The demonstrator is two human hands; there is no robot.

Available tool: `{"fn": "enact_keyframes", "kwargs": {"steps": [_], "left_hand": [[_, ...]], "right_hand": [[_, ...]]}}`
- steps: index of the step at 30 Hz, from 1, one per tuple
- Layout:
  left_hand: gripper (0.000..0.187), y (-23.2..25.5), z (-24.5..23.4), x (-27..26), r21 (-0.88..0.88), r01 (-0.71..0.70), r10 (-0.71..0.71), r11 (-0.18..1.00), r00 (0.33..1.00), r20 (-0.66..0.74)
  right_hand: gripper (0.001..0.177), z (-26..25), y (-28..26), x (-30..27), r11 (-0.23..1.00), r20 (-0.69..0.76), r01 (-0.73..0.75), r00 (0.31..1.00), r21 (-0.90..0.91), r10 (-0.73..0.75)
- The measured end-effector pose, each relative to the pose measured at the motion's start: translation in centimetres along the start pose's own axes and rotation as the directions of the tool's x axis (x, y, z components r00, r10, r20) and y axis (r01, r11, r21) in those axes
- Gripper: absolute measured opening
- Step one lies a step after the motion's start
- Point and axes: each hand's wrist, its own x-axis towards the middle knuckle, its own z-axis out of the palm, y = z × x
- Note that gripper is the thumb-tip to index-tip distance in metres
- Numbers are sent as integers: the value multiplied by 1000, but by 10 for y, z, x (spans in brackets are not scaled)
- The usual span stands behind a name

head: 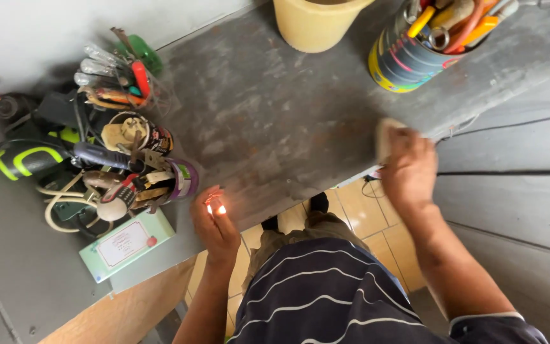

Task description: The recorder is using a piece of sandpaper to smooth or clean a metal or painted surface on a workbench.

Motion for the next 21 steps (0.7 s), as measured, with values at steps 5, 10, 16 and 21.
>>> {"fn": "enact_keyframes", "kwargs": {"steps": [5, 10, 16, 21], "left_hand": [[27, 6, -2, 4, 38, -14, 14, 999, 1000, -5], [26, 9, -1, 6, 56, -21, 21, 998, 1000, -13], [25, 10, -2, 5, 81, -33, 37, 996, 998, -48], [23, 11, 0, 4, 119, -25, 31, 993, 998, -49]], "right_hand": [[61, 49, -22, -16, 980, 14, 194, 981, -46, -194], [64, 23, -105, -15, 761, -4, 563, 805, 323, -593], [64, 5, -79, 39, 908, -117, 314, 949, 277, -293], [56, 48, -71, 34, 938, -85, 346, 934, -29, -348]]}}
